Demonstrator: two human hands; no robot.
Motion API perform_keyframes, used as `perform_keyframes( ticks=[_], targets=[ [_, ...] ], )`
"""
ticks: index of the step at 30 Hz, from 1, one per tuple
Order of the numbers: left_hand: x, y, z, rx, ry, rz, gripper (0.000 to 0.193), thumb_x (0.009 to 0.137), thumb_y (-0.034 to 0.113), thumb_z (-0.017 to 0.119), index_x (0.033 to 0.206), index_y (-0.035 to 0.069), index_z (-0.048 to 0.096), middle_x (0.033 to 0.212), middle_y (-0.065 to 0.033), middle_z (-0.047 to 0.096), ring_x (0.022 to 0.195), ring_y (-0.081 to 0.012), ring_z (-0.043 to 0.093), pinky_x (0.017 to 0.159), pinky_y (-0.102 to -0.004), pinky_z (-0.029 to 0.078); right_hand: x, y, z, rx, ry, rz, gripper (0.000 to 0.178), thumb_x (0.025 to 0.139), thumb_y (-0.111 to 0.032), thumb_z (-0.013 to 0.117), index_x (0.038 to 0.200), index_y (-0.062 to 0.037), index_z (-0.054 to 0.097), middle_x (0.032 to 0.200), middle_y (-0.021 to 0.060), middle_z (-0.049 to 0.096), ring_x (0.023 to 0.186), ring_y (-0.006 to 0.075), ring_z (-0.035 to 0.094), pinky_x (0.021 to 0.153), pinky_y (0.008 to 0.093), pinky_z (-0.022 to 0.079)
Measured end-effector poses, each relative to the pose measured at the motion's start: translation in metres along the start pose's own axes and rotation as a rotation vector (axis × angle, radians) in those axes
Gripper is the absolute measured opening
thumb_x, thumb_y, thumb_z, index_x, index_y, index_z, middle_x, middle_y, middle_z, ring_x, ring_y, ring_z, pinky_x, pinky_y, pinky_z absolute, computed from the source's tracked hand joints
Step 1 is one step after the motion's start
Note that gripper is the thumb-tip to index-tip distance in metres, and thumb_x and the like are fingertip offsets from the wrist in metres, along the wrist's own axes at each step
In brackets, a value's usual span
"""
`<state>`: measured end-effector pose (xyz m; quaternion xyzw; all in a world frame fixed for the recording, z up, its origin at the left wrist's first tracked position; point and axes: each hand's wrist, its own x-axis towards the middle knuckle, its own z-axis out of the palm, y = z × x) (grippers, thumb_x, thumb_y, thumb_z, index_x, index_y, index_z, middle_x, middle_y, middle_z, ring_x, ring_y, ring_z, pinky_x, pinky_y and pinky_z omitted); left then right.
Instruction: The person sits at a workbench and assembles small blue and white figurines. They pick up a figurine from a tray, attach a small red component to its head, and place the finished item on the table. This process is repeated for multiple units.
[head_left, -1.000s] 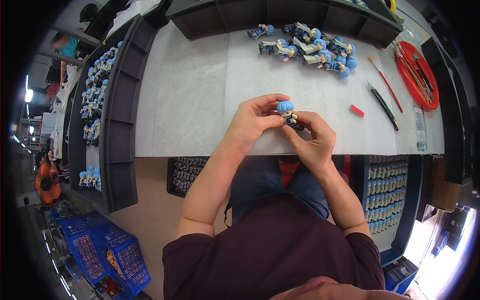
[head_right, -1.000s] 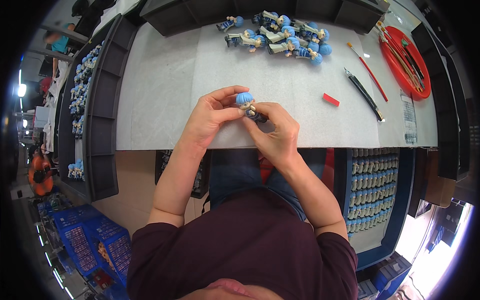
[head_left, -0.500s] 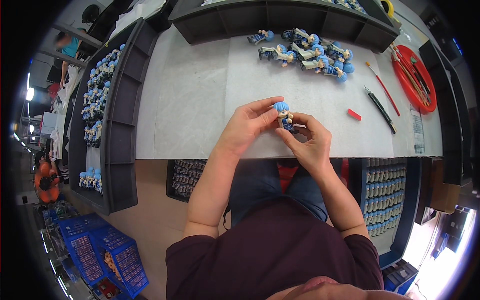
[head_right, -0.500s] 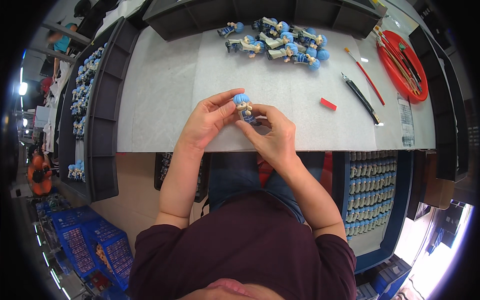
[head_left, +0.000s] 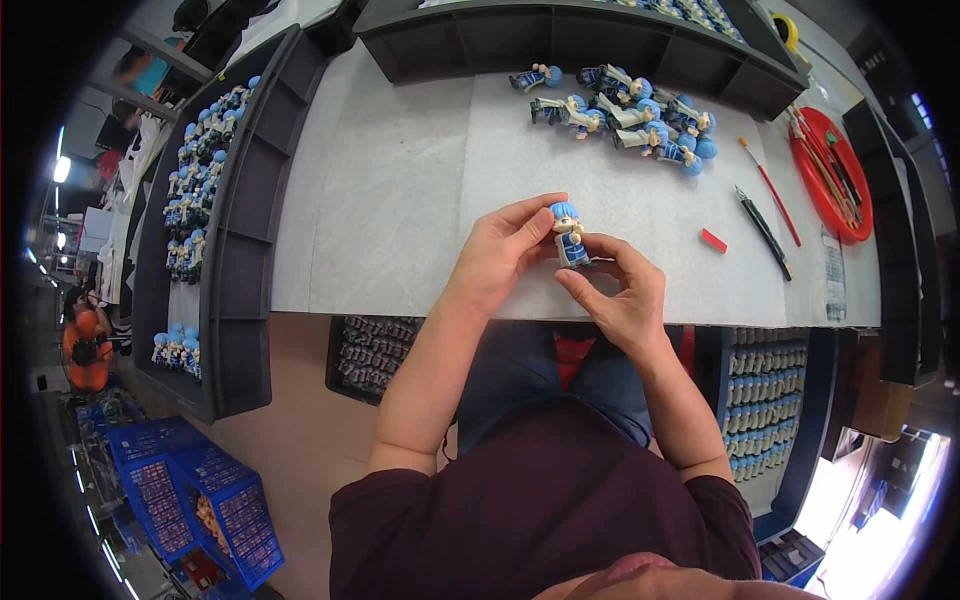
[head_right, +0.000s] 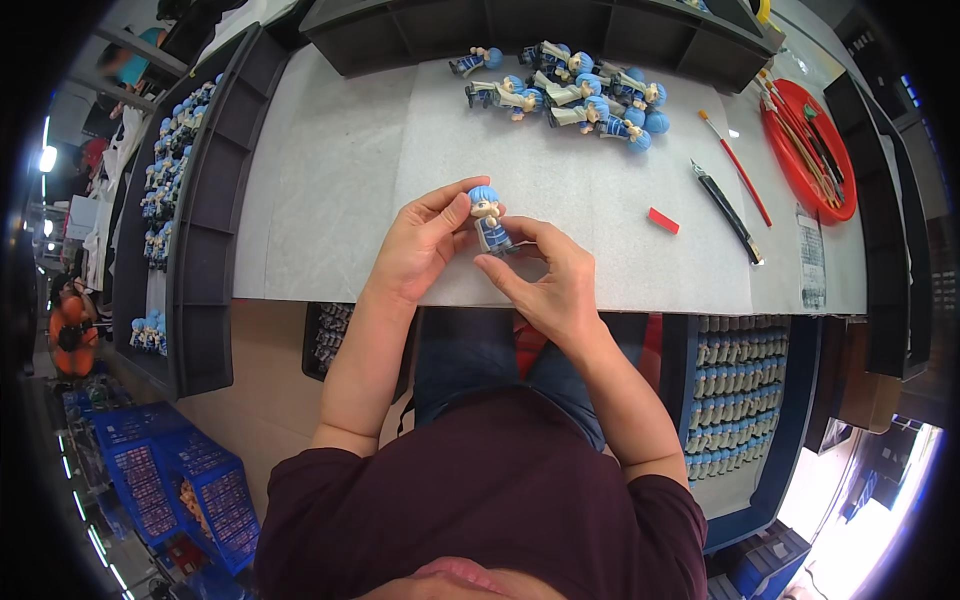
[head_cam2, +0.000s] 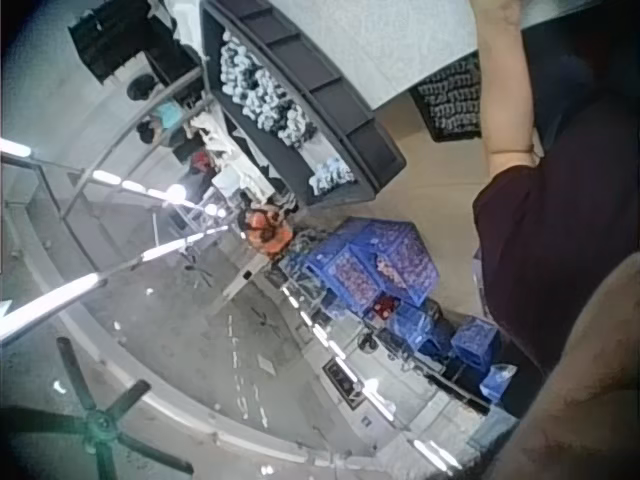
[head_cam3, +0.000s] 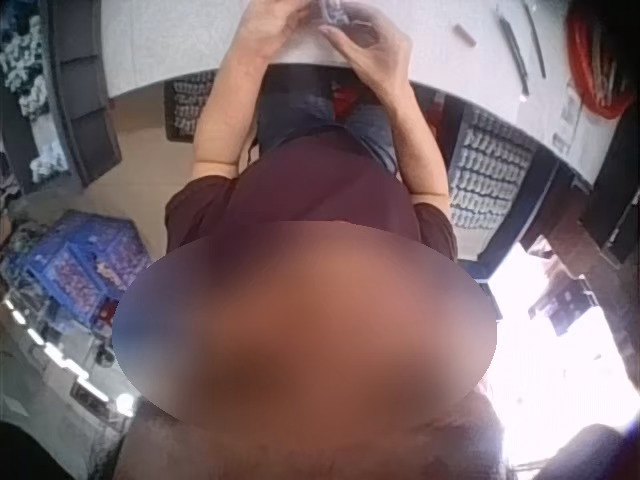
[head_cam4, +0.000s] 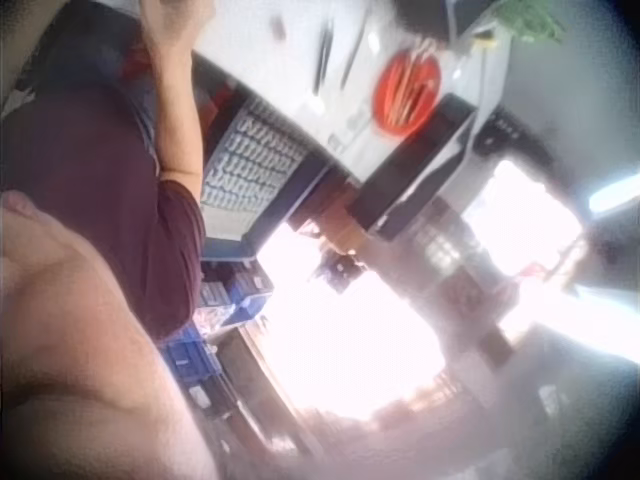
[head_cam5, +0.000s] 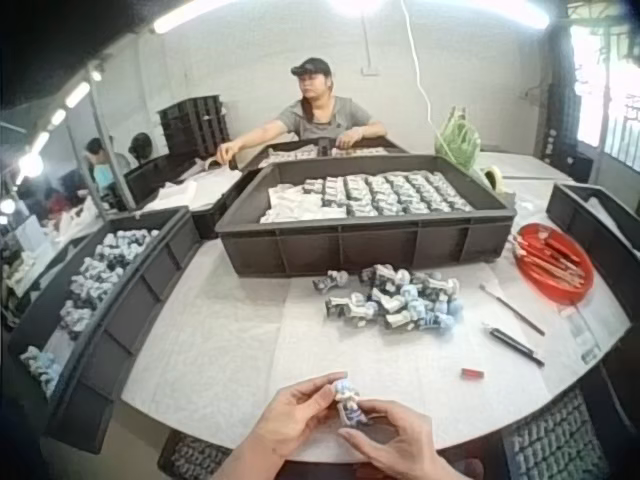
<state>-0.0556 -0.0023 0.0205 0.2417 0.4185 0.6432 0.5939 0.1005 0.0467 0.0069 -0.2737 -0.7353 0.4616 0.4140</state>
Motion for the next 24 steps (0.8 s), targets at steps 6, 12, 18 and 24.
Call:
perform_keyframes(
  ticks=[6, 12, 18, 24],
  targets=[
    [-0.0006, -0.0009, -0.0004, -0.003, -0.031, 0.04, 0.03, 0.092, 0.017, 0.051, 0.117, 0.001, 0.054, 0.103, -0.0133, 0.062, 0.097, -0.0197, 0.06, 0.085, -0.033, 0.048, 0.0005, 0.0021, 0.0015, 0.024, 0.024, -0.025, 0.041, 0.069, -0.007, 0.076, 0.105, 0.0025, 0.058, 0.098, 0.0129, 0.064, 0.082, 0.0166, 0.063, 0.072, 0.0272, 0.053],
    [-0.0007, -0.0007, -0.003, 0.034, -0.044, 0.016, 0.03, 0.095, 0.016, 0.042, 0.117, -0.002, 0.052, 0.108, -0.0172, 0.06, 0.098, -0.0209, 0.06, 0.087, -0.0329, 0.048, 0.0, 0.0012, 0.0005, 0.042, 0.038, -0.064, 0.045, 0.067, -0.008, 0.078, 0.105, 0.0022, 0.057, 0.1, 0.0123, 0.063, 0.082, 0.0153, 0.062, 0.07, 0.0262, 0.053],
    [0.0006, -0.0032, -0.002, 0.072, -0.033, 0.009, 0.031, 0.095, 0.015, 0.042, 0.118, -0.003, 0.051, 0.108, -0.017, 0.06, 0.098, -0.0207, 0.059, 0.088, -0.033, 0.048, -0.0028, 0.0027, -0.0021, 0.066, 0.018, -0.057, 0.054, 0.063, -0.01, 0.081, 0.108, 0.0041, 0.055, 0.096, 0.0108, 0.061, 0.084, 0.0143, 0.06, 0.071, 0.0256, 0.052],
    [-0.0002, -0.0021, 0.0017, 0.109, -0.013, -0.014, 0.031, 0.094, 0.016, 0.044, 0.117, -0.004, 0.053, 0.101, -0.0099, 0.062, 0.092, -0.0165, 0.059, 0.084, -0.0307, 0.049, -0.0035, 0.0026, -0.005, 0.11, 0.01, -0.073, 0.055, 0.063, -0.011, 0.081, 0.109, 0.005, 0.054, 0.096, 0.0103, 0.06, 0.085, 0.0136, 0.059, 0.071, 0.025, 0.051]
  ],
)
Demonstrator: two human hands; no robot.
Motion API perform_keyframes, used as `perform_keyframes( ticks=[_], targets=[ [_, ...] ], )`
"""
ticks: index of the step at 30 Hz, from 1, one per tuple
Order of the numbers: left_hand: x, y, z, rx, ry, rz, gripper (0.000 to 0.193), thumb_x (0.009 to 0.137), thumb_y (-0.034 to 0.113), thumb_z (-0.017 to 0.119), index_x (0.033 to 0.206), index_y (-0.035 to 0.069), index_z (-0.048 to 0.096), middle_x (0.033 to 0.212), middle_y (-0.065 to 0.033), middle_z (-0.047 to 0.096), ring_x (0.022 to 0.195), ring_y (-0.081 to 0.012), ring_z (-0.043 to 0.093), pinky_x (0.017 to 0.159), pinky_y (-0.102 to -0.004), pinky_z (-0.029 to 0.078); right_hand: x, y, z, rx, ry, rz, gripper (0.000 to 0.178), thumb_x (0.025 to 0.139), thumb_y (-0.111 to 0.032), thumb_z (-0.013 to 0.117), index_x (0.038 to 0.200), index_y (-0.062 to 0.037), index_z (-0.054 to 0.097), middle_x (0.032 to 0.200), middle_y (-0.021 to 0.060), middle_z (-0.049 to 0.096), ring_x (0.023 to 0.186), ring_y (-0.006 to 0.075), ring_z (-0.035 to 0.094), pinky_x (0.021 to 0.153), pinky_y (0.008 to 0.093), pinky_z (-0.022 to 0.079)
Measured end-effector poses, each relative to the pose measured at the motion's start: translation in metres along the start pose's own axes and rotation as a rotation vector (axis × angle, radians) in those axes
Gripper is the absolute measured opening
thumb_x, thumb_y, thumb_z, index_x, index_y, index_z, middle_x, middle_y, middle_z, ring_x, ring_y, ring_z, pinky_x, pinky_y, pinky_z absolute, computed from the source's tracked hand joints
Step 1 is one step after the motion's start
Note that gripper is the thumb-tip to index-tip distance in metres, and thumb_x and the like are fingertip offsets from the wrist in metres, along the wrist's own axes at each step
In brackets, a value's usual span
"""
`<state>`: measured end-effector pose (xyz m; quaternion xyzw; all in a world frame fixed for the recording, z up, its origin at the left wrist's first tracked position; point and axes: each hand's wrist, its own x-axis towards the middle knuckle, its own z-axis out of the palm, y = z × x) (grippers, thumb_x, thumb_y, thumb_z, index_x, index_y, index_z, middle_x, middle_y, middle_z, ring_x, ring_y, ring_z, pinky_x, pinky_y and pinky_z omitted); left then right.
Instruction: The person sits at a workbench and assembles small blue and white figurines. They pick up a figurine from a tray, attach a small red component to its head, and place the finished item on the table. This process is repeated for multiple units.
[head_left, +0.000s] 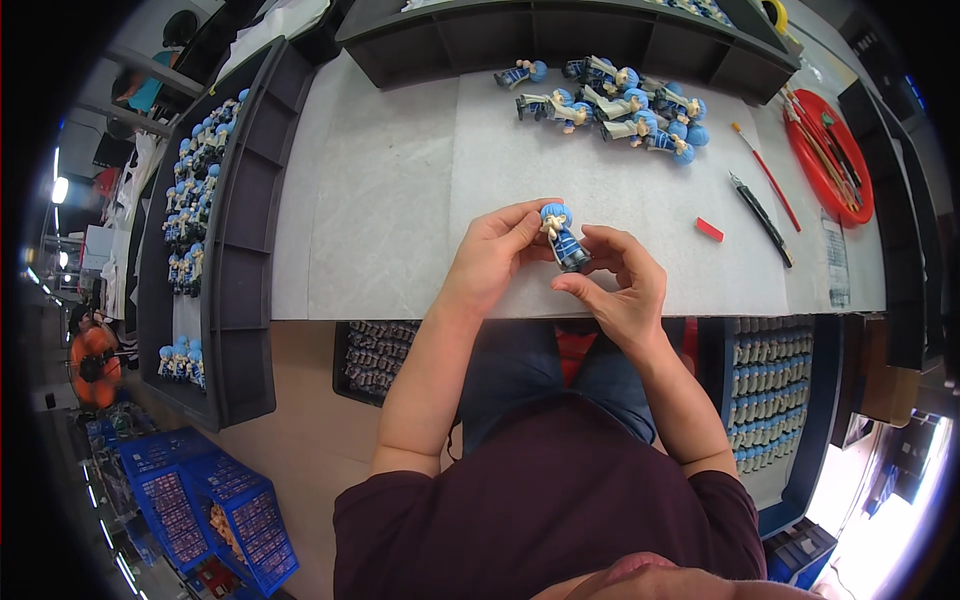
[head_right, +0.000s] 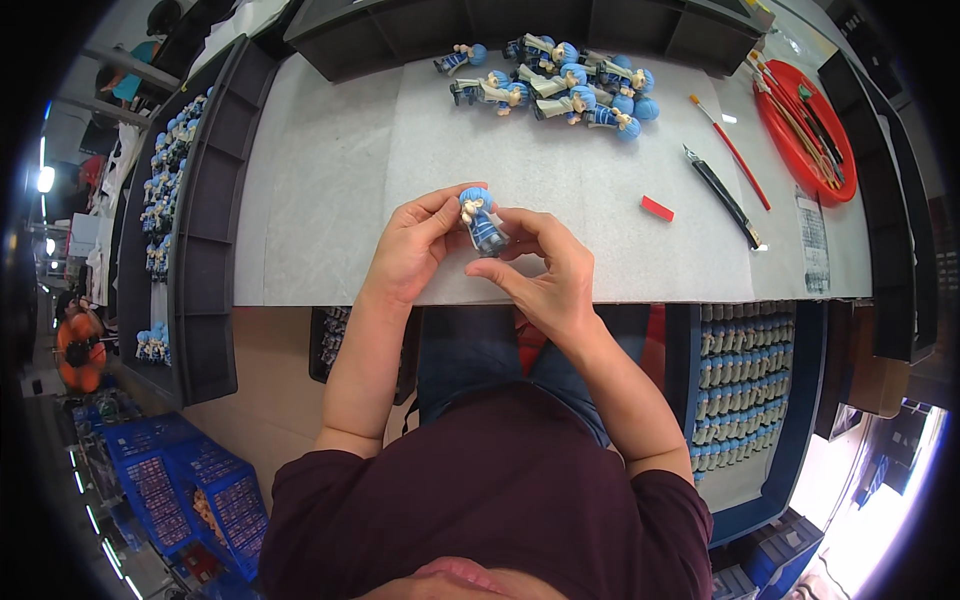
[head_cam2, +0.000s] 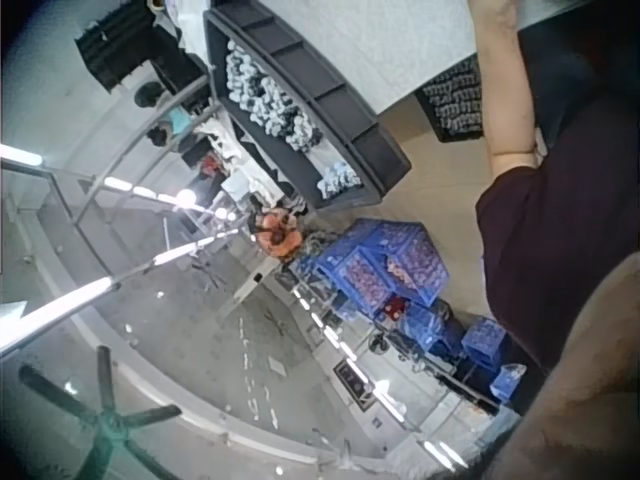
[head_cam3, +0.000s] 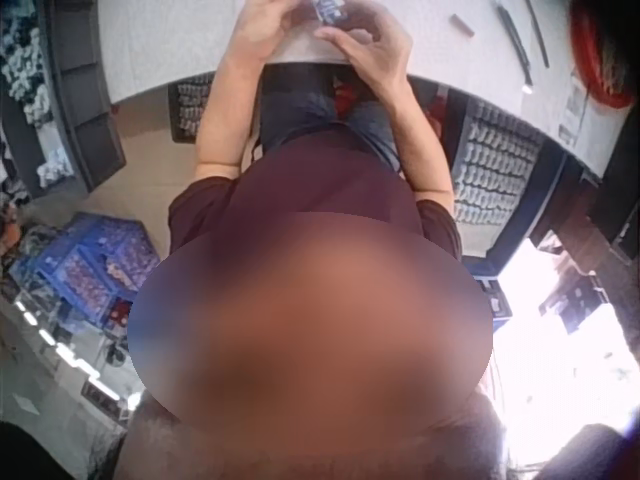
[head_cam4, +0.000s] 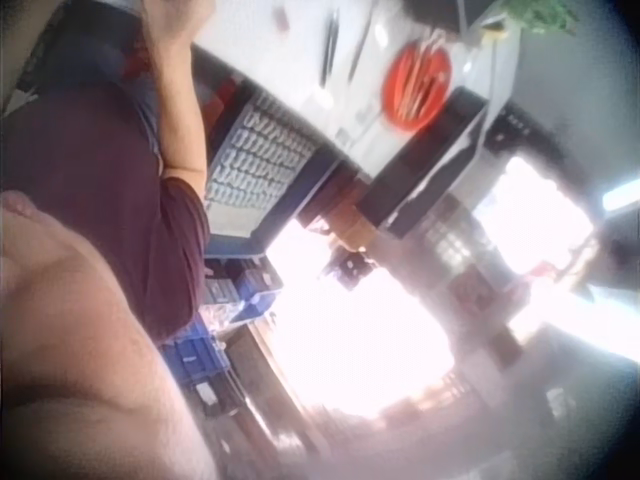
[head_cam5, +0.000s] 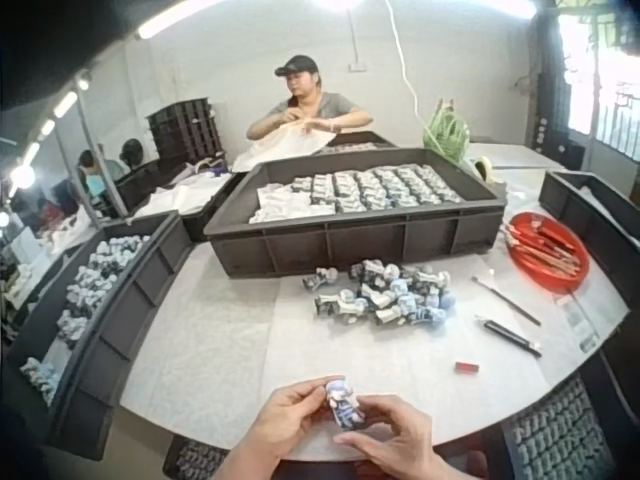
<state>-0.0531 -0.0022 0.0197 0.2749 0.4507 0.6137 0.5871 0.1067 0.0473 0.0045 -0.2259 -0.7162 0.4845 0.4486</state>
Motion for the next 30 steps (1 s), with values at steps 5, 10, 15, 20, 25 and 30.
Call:
perform_keyframes(
  ticks=[5, 10, 15, 20, 25, 30],
  targets=[
    [0.001, -0.001, -0.002, -0.005, 0.005, 0.002, 0.034, 0.094, 0.021, 0.048, 0.117, -0.002, 0.054, 0.095, -0.0051, 0.062, 0.081, -0.0122, 0.059, 0.07, -0.0248, 0.048, 0.002, 0.002, 0.003, 0.023, 0.05, -0.059, 0.048, 0.064, -0.01, 0.08, 0.104, 0.0028, 0.057, 0.089, 0.0099, 0.061, 0.074, 0.0132, 0.062, 0.064, 0.0243, 0.053],
    [-0.001, 0.001, 0.002, -0.003, 0.045, 0.034, 0.035, 0.09, 0.022, 0.054, 0.117, -0.001, 0.055, 0.093, -0.0047, 0.062, 0.082, -0.0113, 0.058, 0.072, -0.0247, 0.048, 0.001, 0.002, 0.003, 0.014, 0.046, -0.037, 0.045, 0.065, -0.003, 0.078, 0.105, 0.0026, 0.056, 0.091, 0.0093, 0.06, 0.076, 0.0133, 0.061, 0.063, 0.0243, 0.053],
    [-0.002, -0.002, -0.005, -0.071, 0.004, 0.073, 0.033, 0.089, 0.016, 0.056, 0.119, 0.002, 0.054, 0.104, -0.011, 0.062, 0.09, -0.0159, 0.059, 0.079, -0.0292, 0.049, 0.005, -0.002, 0.0, -0.025, 0.024, -0.034, 0.042, 0.07, -0.003, 0.074, 0.107, 0.002, 0.055, 0.098, 0.0114, 0.06, 0.081, 0.015, 0.061, 0.067, 0.0254, 0.053],
    [-0.003, -0.002, -0.006, -0.133, -0.054, 0.113, 0.033, 0.088, 0.004, 0.051, 0.122, 0.001, 0.051, 0.114, -0.0168, 0.057, 0.102, -0.0201, 0.056, 0.089, -0.0328, 0.045, 0.004, 0.001, 0.001, 0.104, 0.04, 0.11, 0.039, 0.076, -0.004, 0.07, 0.11, 0.0021, 0.053, 0.102, 0.0135, 0.06, 0.088, 0.0166, 0.06, 0.071, 0.0278, 0.053],
    [-0.003, -0.002, -0.006, -0.107, -0.083, 0.12, 0.036, 0.088, -0.001, 0.046, 0.124, -0.001, 0.048, 0.122, -0.019, 0.053, 0.113, -0.0246, 0.052, 0.097, -0.0352, 0.04, 0.004, 0.004, 0.001, 0.112, 0.068, 0.125, 0.04, 0.075, -0.001, 0.069, 0.112, 0.0025, 0.052, 0.106, 0.0129, 0.059, 0.093, 0.0176, 0.059, 0.075, 0.0284, 0.052],
    [-0.004, -0.002, -0.001, -0.09, -0.07, 0.119, 0.037, 0.089, 0.001, 0.044, 0.126, -0.001, 0.047, 0.123, -0.0155, 0.052, 0.112, -0.0198, 0.05, 0.095, -0.0324, 0.04, 0.003, 0.005, 0.002, 0.089, 0.123, 0.076, 0.045, 0.071, 0.004, 0.071, 0.112, 0.0018, 0.052, 0.106, 0.0118, 0.057, 0.096, 0.0174, 0.058, 0.078, 0.0282, 0.051]
  ],
)
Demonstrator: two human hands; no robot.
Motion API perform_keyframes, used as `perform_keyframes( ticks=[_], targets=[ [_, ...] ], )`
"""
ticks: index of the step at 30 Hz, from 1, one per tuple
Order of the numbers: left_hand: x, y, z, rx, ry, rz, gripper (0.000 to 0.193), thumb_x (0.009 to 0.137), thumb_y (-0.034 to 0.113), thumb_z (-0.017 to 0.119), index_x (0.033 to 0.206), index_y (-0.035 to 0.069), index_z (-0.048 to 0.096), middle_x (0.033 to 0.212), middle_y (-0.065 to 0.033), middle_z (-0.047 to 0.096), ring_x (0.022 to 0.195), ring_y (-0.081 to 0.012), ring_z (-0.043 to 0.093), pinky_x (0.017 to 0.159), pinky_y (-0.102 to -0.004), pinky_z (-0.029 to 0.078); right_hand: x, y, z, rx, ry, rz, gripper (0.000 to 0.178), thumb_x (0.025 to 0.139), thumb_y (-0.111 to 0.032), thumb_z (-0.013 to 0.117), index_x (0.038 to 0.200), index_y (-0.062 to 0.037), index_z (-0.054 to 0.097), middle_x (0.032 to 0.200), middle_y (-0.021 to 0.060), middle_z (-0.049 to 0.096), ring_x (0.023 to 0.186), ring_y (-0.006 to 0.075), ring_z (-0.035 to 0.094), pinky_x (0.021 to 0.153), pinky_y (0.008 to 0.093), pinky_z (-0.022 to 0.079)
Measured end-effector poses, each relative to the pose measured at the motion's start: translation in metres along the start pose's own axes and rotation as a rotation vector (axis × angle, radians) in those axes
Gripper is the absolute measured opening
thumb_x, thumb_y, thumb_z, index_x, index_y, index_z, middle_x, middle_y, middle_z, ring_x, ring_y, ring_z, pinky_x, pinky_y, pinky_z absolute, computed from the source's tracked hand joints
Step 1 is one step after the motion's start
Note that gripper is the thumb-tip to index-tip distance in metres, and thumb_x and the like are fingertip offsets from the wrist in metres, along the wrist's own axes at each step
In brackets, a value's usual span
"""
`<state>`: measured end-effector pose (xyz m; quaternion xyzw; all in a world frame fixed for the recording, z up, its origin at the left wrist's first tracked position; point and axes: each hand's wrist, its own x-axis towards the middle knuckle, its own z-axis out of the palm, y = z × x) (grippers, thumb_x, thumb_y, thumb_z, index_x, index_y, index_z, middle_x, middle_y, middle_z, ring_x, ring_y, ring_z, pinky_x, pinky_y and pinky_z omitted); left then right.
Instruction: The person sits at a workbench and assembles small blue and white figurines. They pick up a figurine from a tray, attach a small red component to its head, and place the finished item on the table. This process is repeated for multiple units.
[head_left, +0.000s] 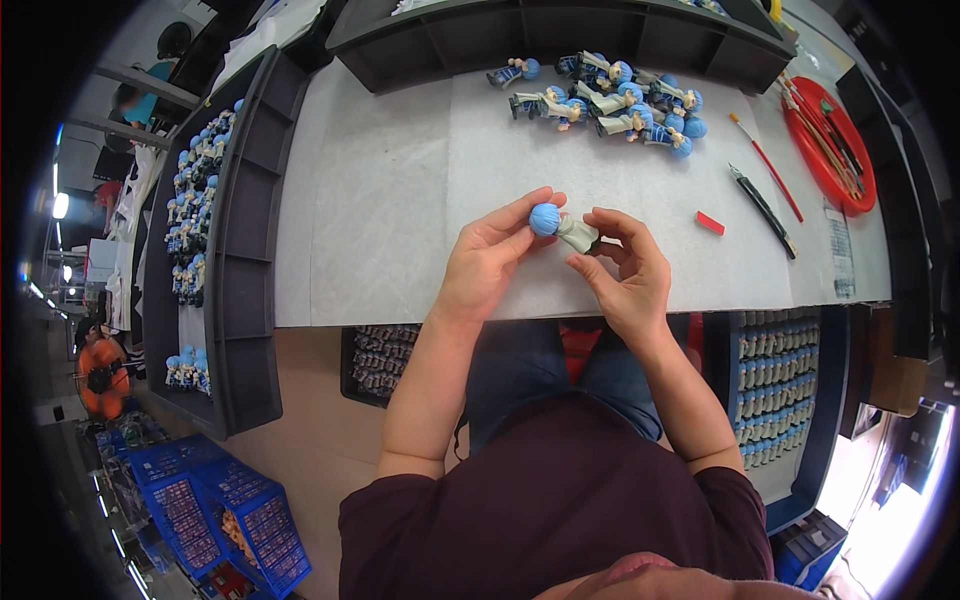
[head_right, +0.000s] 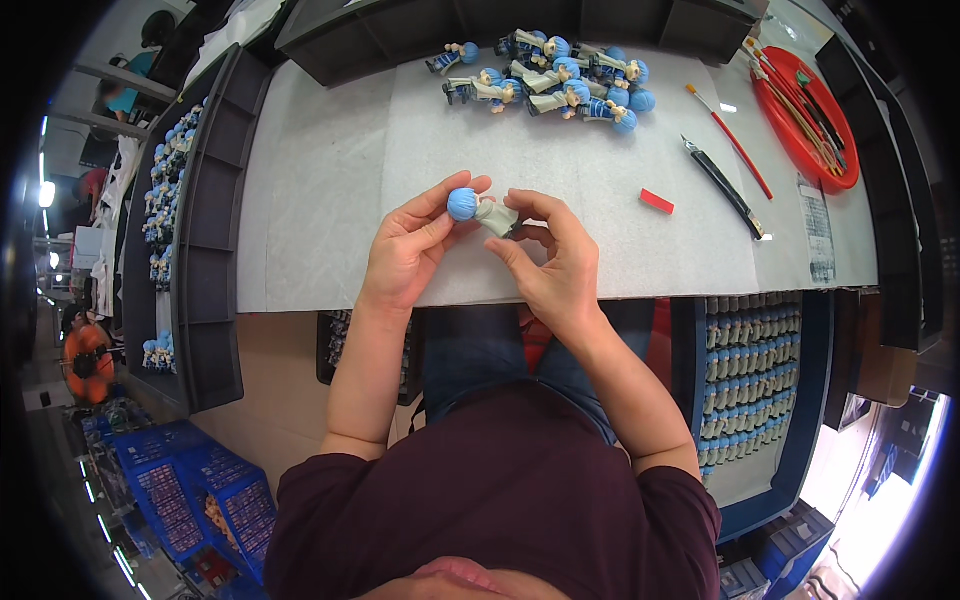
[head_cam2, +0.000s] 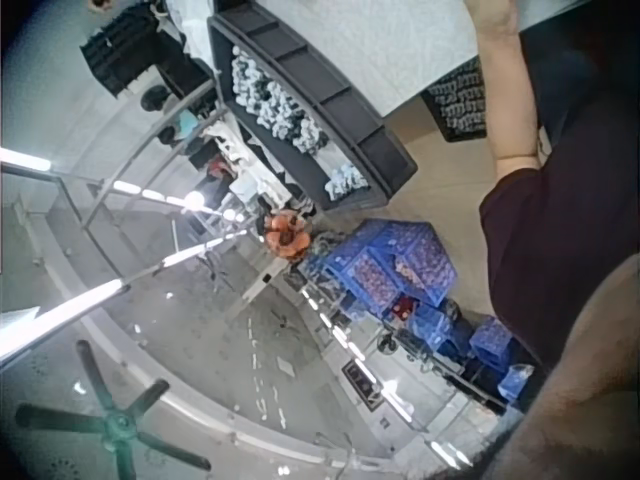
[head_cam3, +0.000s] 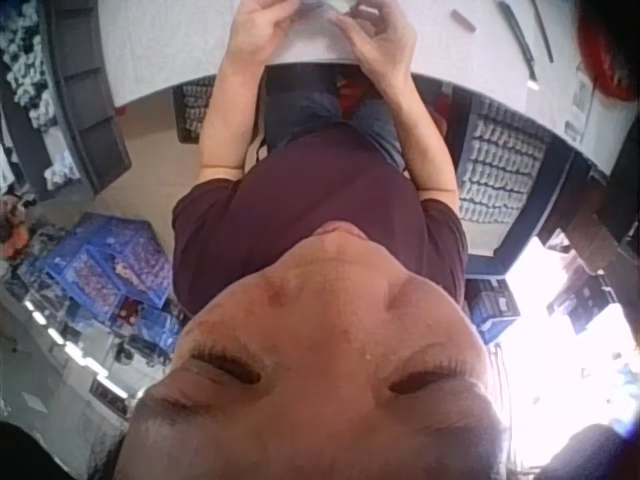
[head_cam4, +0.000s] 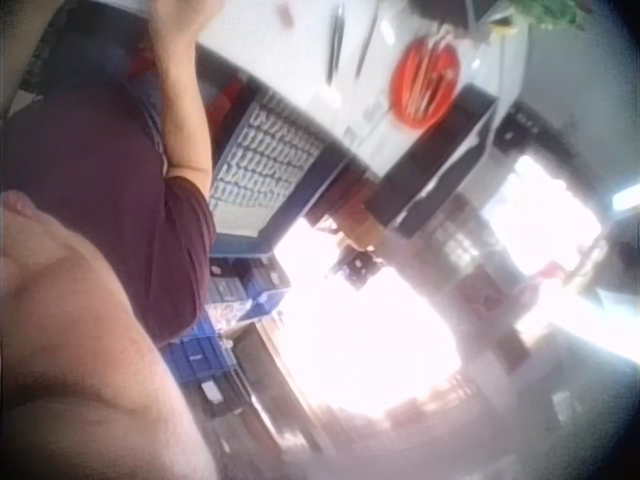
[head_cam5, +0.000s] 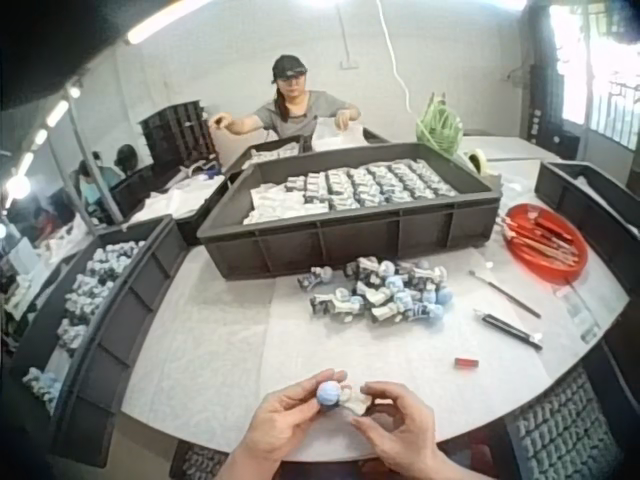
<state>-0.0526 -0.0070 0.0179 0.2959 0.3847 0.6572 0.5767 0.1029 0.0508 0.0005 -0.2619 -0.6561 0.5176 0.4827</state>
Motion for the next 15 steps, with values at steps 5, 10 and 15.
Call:
perform_keyframes(
  ticks=[5, 10, 15],
  targets=[
    [-0.0001, 0.0029, -0.0006, 0.006, 0.012, -0.036, 0.036, 0.09, 0.003, 0.044, 0.125, 0.0, 0.048, 0.12, -0.0133, 0.054, 0.108, -0.018, 0.052, 0.093, -0.0327, 0.042, 0.0002, 0.0011, -0.0004, -0.02, 0.015, -0.026, 0.049, 0.068, 0.006, 0.072, 0.112, 0.0017, 0.052, 0.106, 0.0115, 0.057, 0.095, 0.0172, 0.058, 0.079, 0.0285, 0.05],
    [-0.0003, -0.0009, 0.0052, 0.164, 0.081, 0.027, 0.036, 0.089, 0.006, 0.05, 0.124, -0.002, 0.048, 0.112, -0.0113, 0.058, 0.101, -0.016, 0.055, 0.089, -0.03, 0.046, 0.0002, 0.0018, 0.0002, -0.018, 0.023, -0.027, 0.049, 0.067, 0.007, 0.071, 0.112, 0.0013, 0.053, 0.106, 0.0114, 0.057, 0.095, 0.0176, 0.058, 0.08, 0.0287, 0.05],
    [0.0017, -0.0068, -0.002, 0.117, 0.068, 0.083, 0.035, 0.088, 0.002, 0.053, 0.122, -0.002, 0.05, 0.109, -0.0113, 0.059, 0.099, -0.0167, 0.056, 0.087, -0.0302, 0.047, 0.0014, -0.0008, -0.0009, -0.082, -0.014, -0.041, 0.05, 0.065, 0.008, 0.071, 0.111, 0.0013, 0.053, 0.105, 0.0114, 0.057, 0.095, 0.0179, 0.058, 0.081, 0.0288, 0.05]
  ],
)
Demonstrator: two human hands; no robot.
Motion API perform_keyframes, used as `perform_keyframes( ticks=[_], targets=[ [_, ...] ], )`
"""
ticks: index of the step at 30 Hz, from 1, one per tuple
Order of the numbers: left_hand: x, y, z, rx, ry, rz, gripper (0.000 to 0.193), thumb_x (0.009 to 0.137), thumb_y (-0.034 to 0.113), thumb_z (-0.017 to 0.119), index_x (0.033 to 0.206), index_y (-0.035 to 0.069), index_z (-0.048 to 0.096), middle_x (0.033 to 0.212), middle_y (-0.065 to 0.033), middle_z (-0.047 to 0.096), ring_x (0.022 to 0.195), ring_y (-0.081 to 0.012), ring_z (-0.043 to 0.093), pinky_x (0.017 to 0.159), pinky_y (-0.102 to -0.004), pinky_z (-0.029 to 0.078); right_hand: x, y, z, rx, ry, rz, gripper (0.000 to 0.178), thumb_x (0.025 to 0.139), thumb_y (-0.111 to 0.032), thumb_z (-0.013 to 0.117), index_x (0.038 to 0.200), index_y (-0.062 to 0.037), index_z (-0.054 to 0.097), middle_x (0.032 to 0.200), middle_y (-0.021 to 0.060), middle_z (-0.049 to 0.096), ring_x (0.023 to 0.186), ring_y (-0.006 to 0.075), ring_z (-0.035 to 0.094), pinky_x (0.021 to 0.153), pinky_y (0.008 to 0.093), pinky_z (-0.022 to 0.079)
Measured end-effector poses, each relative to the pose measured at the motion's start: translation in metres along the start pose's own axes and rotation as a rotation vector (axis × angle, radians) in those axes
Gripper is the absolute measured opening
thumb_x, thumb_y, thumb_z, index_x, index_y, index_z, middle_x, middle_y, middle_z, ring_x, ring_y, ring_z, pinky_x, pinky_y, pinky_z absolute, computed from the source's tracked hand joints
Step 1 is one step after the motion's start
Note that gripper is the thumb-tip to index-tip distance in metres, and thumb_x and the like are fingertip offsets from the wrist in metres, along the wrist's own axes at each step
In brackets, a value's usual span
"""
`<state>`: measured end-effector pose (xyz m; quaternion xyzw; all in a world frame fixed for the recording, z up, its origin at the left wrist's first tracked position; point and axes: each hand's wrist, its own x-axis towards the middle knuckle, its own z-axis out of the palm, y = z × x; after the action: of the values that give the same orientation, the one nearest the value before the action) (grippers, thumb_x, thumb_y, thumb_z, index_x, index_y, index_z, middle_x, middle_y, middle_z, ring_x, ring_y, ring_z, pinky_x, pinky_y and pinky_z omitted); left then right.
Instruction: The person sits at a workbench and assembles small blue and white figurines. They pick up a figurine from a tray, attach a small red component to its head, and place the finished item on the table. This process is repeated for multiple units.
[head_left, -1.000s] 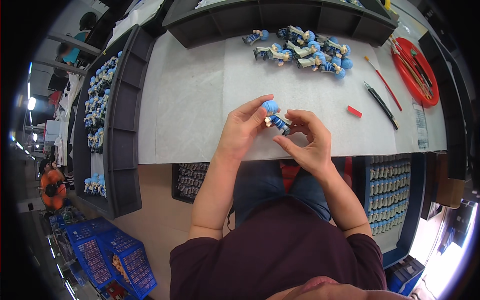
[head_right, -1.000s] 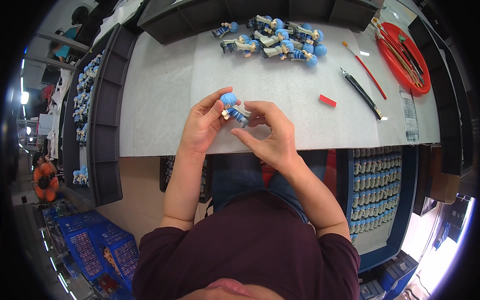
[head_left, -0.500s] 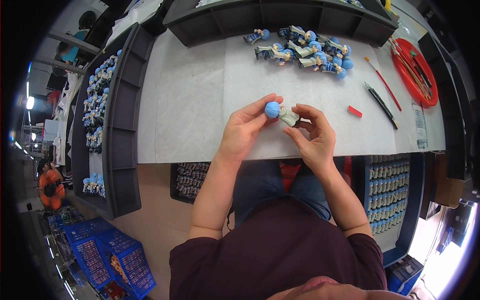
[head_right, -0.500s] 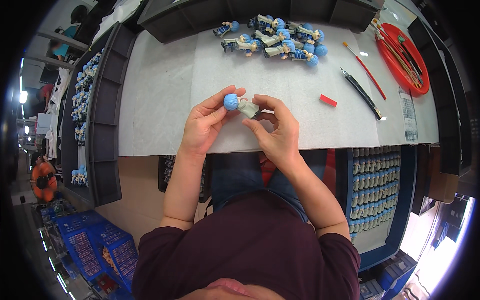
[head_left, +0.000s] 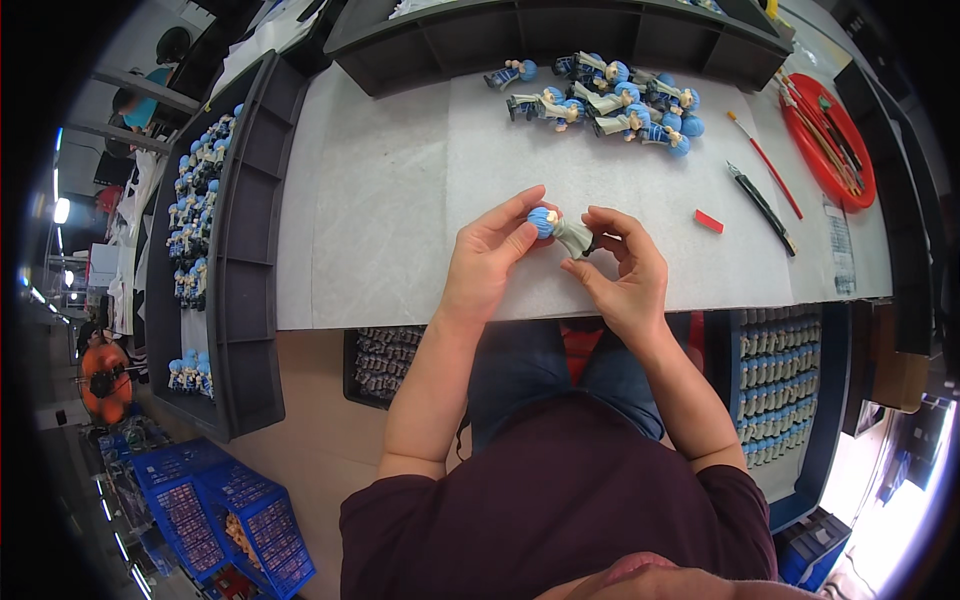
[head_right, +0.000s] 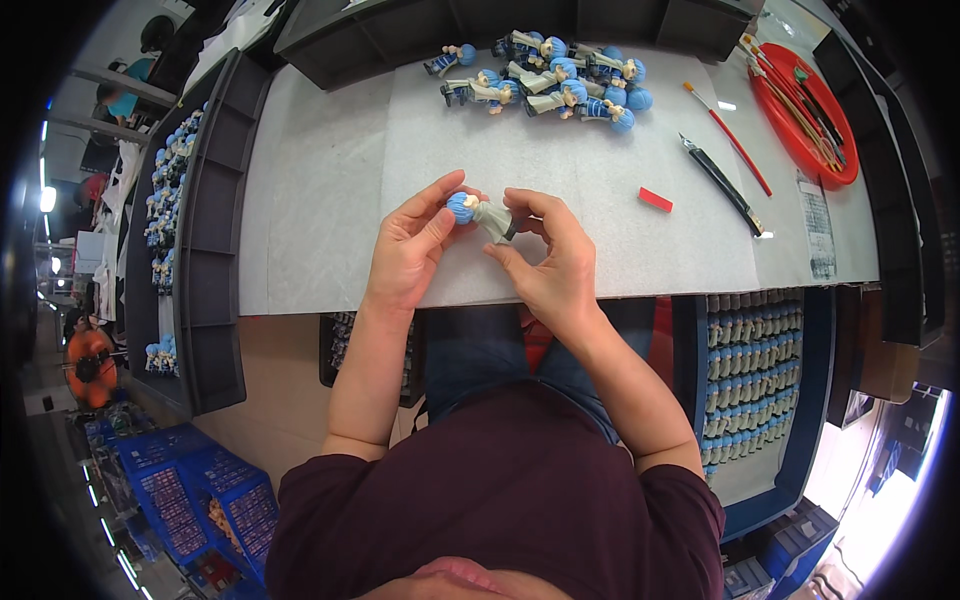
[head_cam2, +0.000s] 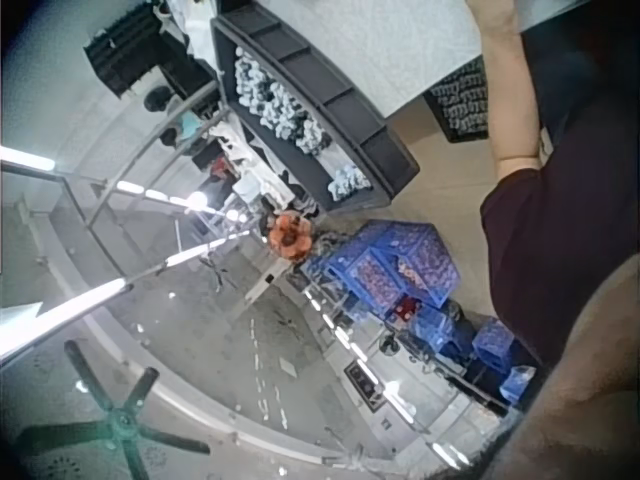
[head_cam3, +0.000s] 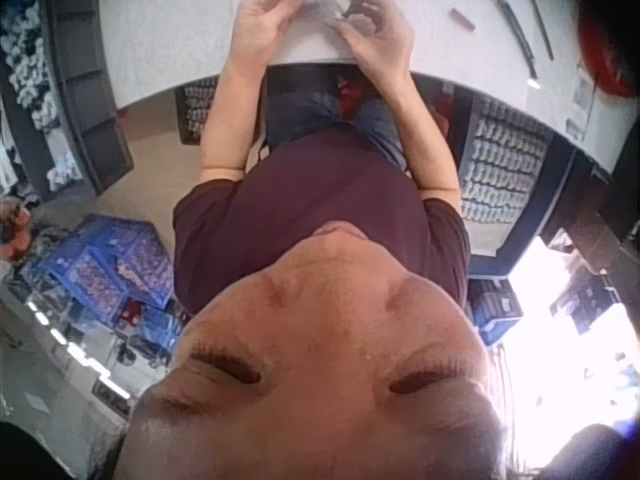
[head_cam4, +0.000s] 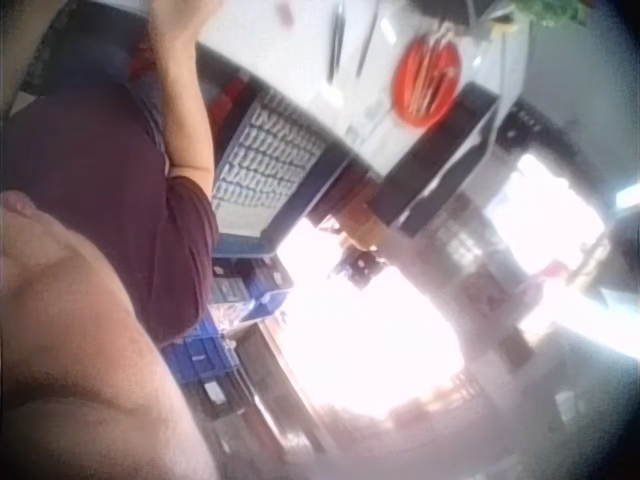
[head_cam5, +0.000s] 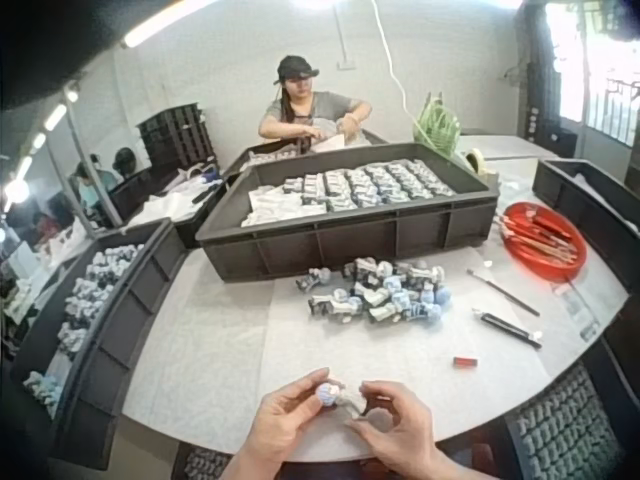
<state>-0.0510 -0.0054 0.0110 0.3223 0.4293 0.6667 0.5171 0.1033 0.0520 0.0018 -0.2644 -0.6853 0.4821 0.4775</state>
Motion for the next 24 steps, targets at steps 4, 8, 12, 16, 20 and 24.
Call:
perform_keyframes(
  ticks=[4, 8, 12, 16, 20, 24],
  targets=[
    [0.0, 0.002, 0.0, -0.051, 0.001, -0.013, 0.034, 0.087, 0.001, 0.053, 0.121, -0.002, 0.05, 0.109, -0.0123, 0.059, 0.101, -0.0183, 0.056, 0.087, -0.0311, 0.048, 0.001, 0.001, 0.0, 0.002, -0.007, -0.007, 0.05, 0.065, 0.009, 0.07, 0.111, 0.0013, 0.053, 0.104, 0.0118, 0.057, 0.095, 0.0186, 0.058, 0.082, 0.0297, 0.05],
    [-0.002, 0.003, -0.001, -0.036, 0.003, -0.018, 0.036, 0.086, 0.001, 0.055, 0.121, -0.002, 0.05, 0.11, -0.0146, 0.059, 0.102, -0.02, 0.056, 0.089, -0.0319, 0.047, 0.0, 0.001, 0.0, -0.02, -0.01, -0.02, 0.049, 0.065, 0.009, 0.069, 0.111, 0.0012, 0.053, 0.104, 0.0125, 0.057, 0.095, 0.0192, 0.058, 0.083, 0.0303, 0.05],
    [-0.002, 0.004, 0.0, 0.006, -0.011, -0.02, 0.036, 0.085, 0.001, 0.056, 0.121, -0.003, 0.05, 0.112, -0.017, 0.058, 0.103, -0.0204, 0.056, 0.09, -0.032, 0.047, 0.001, -0.001, 0.0, -0.054, 0.022, -0.045, 0.046, 0.066, 0.01, 0.064, 0.109, 0.0007, 0.054, 0.106, 0.0138, 0.057, 0.096, 0.0225, 0.058, 0.084, 0.0316, 0.049],
    [-0.003, 0.005, 0.001, 0.098, -0.05, -0.005, 0.035, 0.084, 0.001, 0.057, 0.119, -0.004, 0.051, 0.113, -0.0186, 0.056, 0.105, -0.0212, 0.055, 0.091, -0.0329, 0.047, 0.002, -0.009, -0.016, -0.216, 0.088, -0.144, 0.041, 0.066, 0.011, 0.058, 0.105, -0.0004, 0.057, 0.107, 0.0152, 0.057, 0.097, 0.0281, 0.058, 0.085, 0.0333, 0.047],
    [-0.01, -0.005, 0.009, 0.175, -0.101, 0.051, 0.032, 0.082, -0.003, 0.058, 0.114, -0.004, 0.053, 0.116, -0.0196, 0.054, 0.107, -0.0223, 0.054, 0.091, -0.0332, 0.046, 0.019, -0.019, -0.069, -0.58, 0.233, -0.162, 0.037, 0.066, 0.009, 0.059, 0.102, -0.0028, 0.059, 0.105, 0.0131, 0.059, 0.098, 0.0304, 0.056, 0.084, 0.0345, 0.045],
    [-0.006, -0.019, 0.022, 0.206, -0.122, 0.168, 0.03, 0.08, -0.008, 0.059, 0.108, -0.003, 0.055, 0.12, -0.0204, 0.051, 0.107, -0.0218, 0.053, 0.09, -0.0321, 0.046, 0.023, -0.003, -0.114, -0.823, 0.168, 0.035, 0.035, 0.071, 0.002, 0.064, 0.105, -0.0025, 0.059, 0.1, 0.0114, 0.062, 0.088, 0.0255, 0.058, 0.08, 0.0314, 0.045]
  ],
)
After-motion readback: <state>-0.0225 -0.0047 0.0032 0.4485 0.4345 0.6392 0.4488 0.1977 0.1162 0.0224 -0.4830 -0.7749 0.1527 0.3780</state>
